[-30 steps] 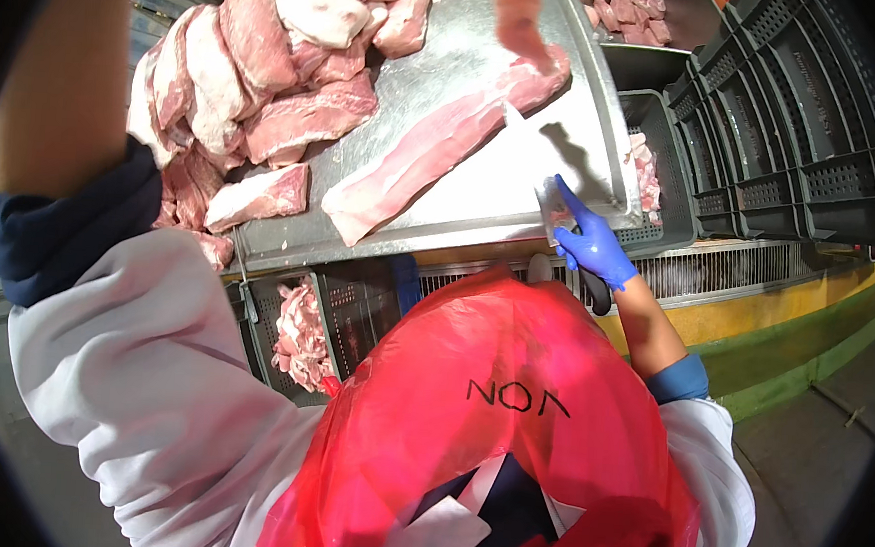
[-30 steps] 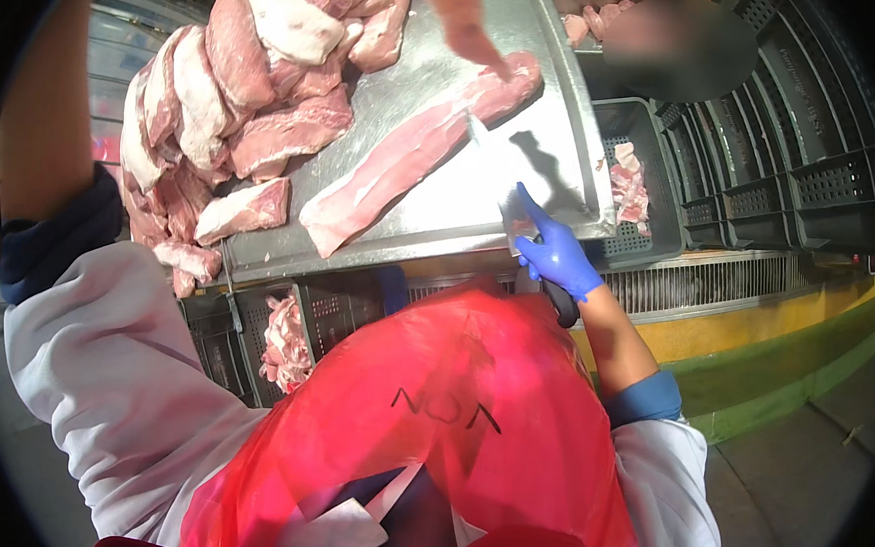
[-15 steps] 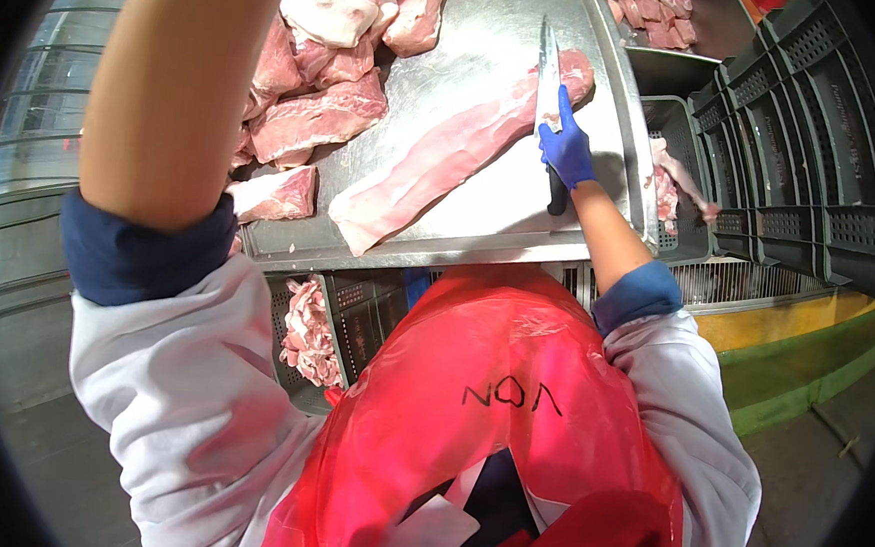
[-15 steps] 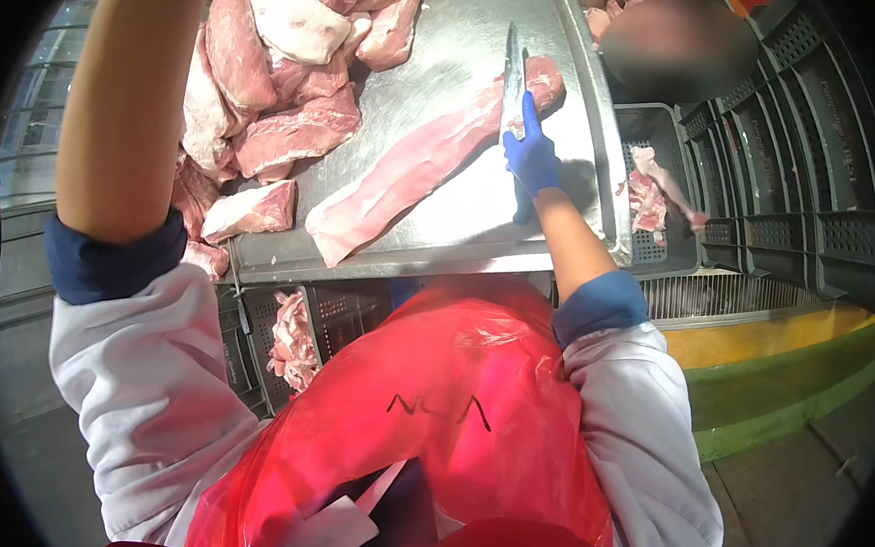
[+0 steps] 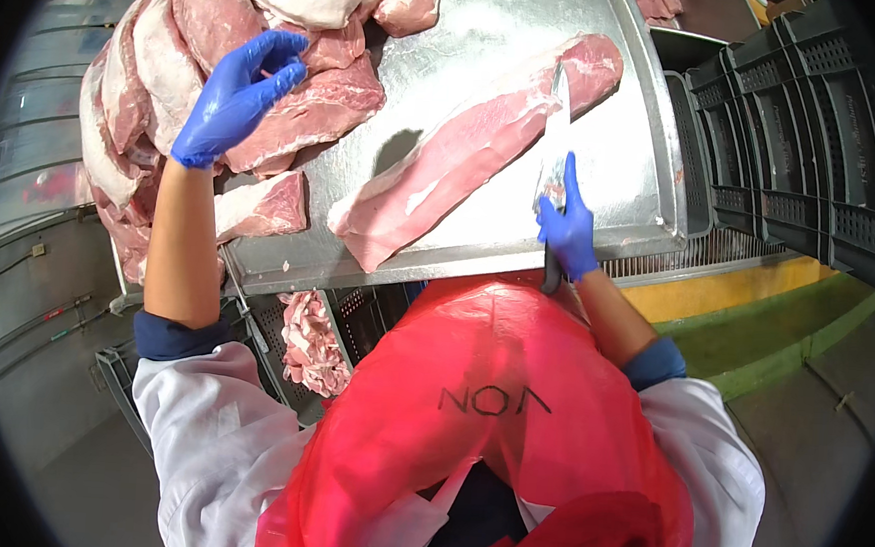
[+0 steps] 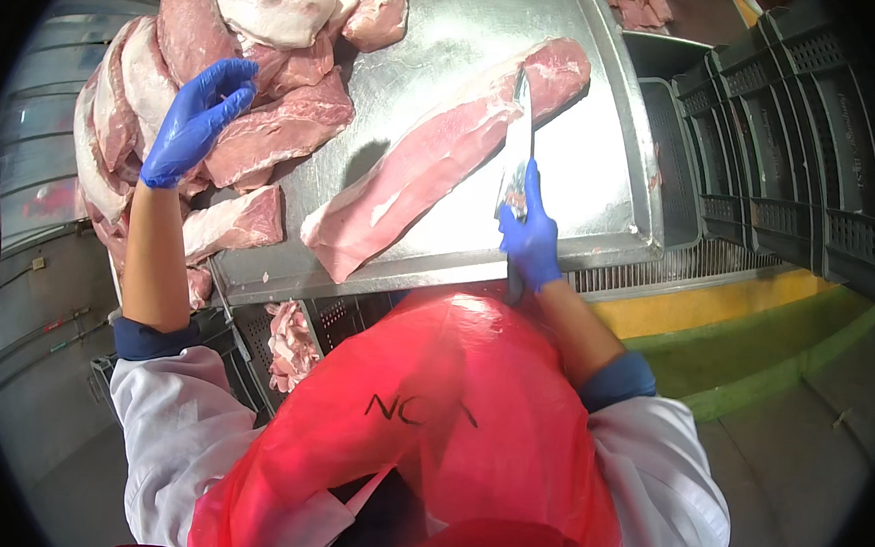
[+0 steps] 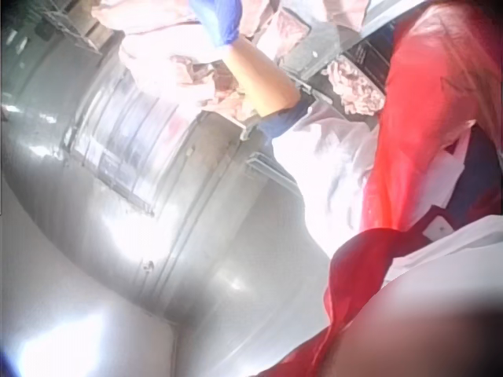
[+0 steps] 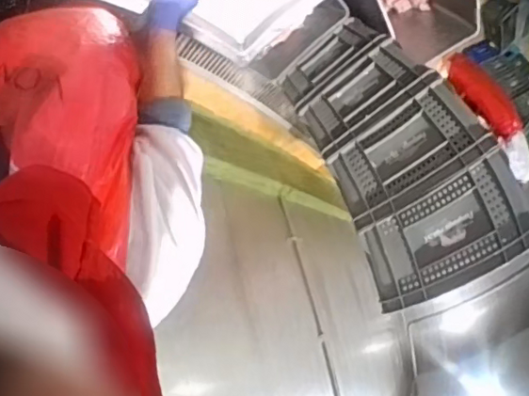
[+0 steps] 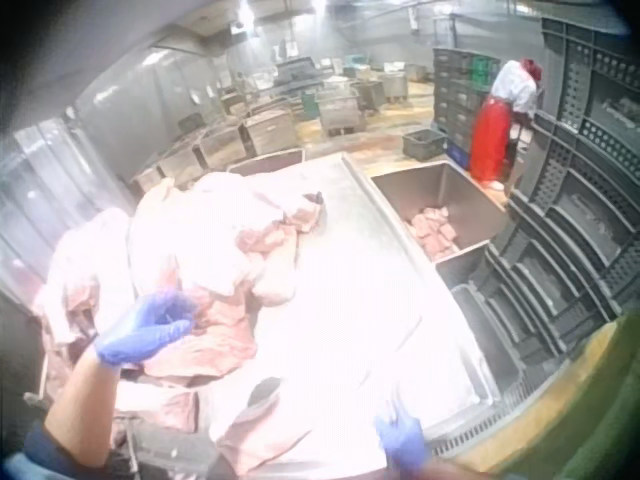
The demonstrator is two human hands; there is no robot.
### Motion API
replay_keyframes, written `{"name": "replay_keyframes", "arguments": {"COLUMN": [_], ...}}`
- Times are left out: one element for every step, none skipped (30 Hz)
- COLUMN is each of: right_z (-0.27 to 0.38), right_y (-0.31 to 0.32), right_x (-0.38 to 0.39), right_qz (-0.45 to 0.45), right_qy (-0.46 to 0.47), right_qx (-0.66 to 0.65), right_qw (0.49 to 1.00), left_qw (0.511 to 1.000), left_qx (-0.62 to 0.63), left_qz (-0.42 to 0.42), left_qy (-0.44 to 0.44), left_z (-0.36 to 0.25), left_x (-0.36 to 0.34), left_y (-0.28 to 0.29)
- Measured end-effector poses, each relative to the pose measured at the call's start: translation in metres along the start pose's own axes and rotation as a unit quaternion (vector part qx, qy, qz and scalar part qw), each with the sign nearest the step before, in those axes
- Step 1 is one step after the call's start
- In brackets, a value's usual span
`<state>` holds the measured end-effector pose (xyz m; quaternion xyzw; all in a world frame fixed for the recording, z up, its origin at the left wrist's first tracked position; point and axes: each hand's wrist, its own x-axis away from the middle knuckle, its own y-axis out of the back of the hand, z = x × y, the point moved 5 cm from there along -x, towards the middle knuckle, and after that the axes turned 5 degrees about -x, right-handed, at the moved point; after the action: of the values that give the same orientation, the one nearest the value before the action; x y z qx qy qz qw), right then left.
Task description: The person uses a knife to trim fat and separate lean meat from large cuts of raw pork on a stainless steel table. They repeatedly pick up pieces, slice off fat layers, and place the trimmed meat into a bin while discarding the fat.
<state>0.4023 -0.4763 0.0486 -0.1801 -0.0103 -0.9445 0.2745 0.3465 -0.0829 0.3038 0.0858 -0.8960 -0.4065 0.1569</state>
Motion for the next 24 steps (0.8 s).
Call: {"name": "replay_keyframes", "arguments": {"right_z": [-0.003,-0.004,-0.001,0.005,0.019,0.014,0.007,0.001,0.000,-0.003,-0.004,-0.005,-0.004,-0.006,-0.009,-0.011,-0.015,-0.015,-0.013,-0.008,-0.006,-0.002,0.001,0.006], "right_y": [-0.003,-0.006,-0.008,-0.008,-0.011,-0.015,-0.020,-0.024,-0.030,-0.033,-0.035,-0.035,-0.033,-0.030,-0.024,-0.016,-0.006,0.005,0.016,0.029,0.041,0.052,0.065,0.075], "right_x": [0.000,-0.002,-0.017,-0.038,-0.048,-0.041,-0.029,-0.014,0.010,0.027,0.043,0.057,0.068,0.078,0.087,0.098,0.110,0.119,0.128,0.135,0.138,0.132,0.116,0.099], "right_qz": [-0.011,-0.022,-0.037,-0.055,-0.055,-0.060,-0.058,-0.057,-0.039,-0.025,-0.013,-0.003,0.012,0.027,0.042,0.048,0.055,0.037,0.025,-0.015,-0.050,-0.073,-0.095,-0.115], "right_qy": [0.005,0.011,0.012,0.014,-0.012,-0.022,-0.033,-0.043,-0.020,-0.053,-0.086,-0.116,-0.101,-0.085,-0.070,-0.022,0.025,0.023,0.022,-0.028,-0.078,-0.056,-0.033,-0.012], "right_qx": [-0.010,-0.019,-0.009,0.000,-0.013,-0.011,-0.011,-0.012,0.010,0.016,0.021,0.026,0.038,0.050,0.064,0.131,0.198,0.194,0.190,0.116,0.040,0.028,0.019,0.010], "right_qw": [1.000,1.000,0.999,0.998,0.998,0.998,0.998,0.997,0.999,0.998,0.996,0.993,0.994,0.995,0.995,0.990,0.978,0.980,0.981,0.993,0.995,0.995,0.995,0.993], "left_qw": [1.000,0.999,0.997,0.996,0.995,0.995,0.995,0.995,0.994,0.993,0.991,0.989,0.985,0.982,0.978,0.974,0.977,0.978,0.974,0.969,0.972,0.973,0.948,0.900], "left_qx": [0.028,0.051,0.072,0.091,0.094,0.099,0.100,0.100,0.103,0.116,0.130,0.142,0.154,0.158,0.163,0.169,0.126,0.083,0.067,0.053,0.017,-0.020,-0.166,-0.309], "left_qz": [0.004,0.003,0.003,0.004,0.001,0.006,0.007,0.008,0.002,-0.008,-0.016,-0.026,-0.036,-0.050,-0.064,-0.078,-0.103,-0.127,-0.125,-0.120,-0.094,-0.066,-0.040,-0.013], "left_qy": [0.001,0.008,0.015,0.021,0.010,-0.005,-0.015,-0.026,-0.035,-0.031,-0.028,-0.027,-0.069,-0.089,-0.109,-0.129,-0.137,-0.145,-0.176,-0.209,-0.214,-0.220,-0.269,-0.308], "left_z": [0.012,0.022,0.030,0.035,0.036,0.035,0.033,0.029,0.027,0.022,0.013,0.007,0.011,0.014,0.014,0.013,0.008,0.001,-0.006,-0.019,-0.041,-0.061,-0.069,-0.066], "left_x": [0.002,0.000,-0.001,-0.003,-0.007,-0.010,-0.012,-0.015,-0.017,-0.020,-0.025,-0.032,-0.046,-0.061,-0.076,-0.088,-0.099,-0.106,-0.106,-0.108,-0.094,-0.080,-0.082,-0.083], "left_y": [-0.004,-0.008,-0.012,-0.015,-0.019,-0.022,-0.024,-0.026,-0.027,-0.031,-0.036,-0.038,-0.044,-0.053,-0.067,-0.083,-0.102,-0.126,-0.154,-0.183,-0.211,-0.238,-0.267,-0.294]}}
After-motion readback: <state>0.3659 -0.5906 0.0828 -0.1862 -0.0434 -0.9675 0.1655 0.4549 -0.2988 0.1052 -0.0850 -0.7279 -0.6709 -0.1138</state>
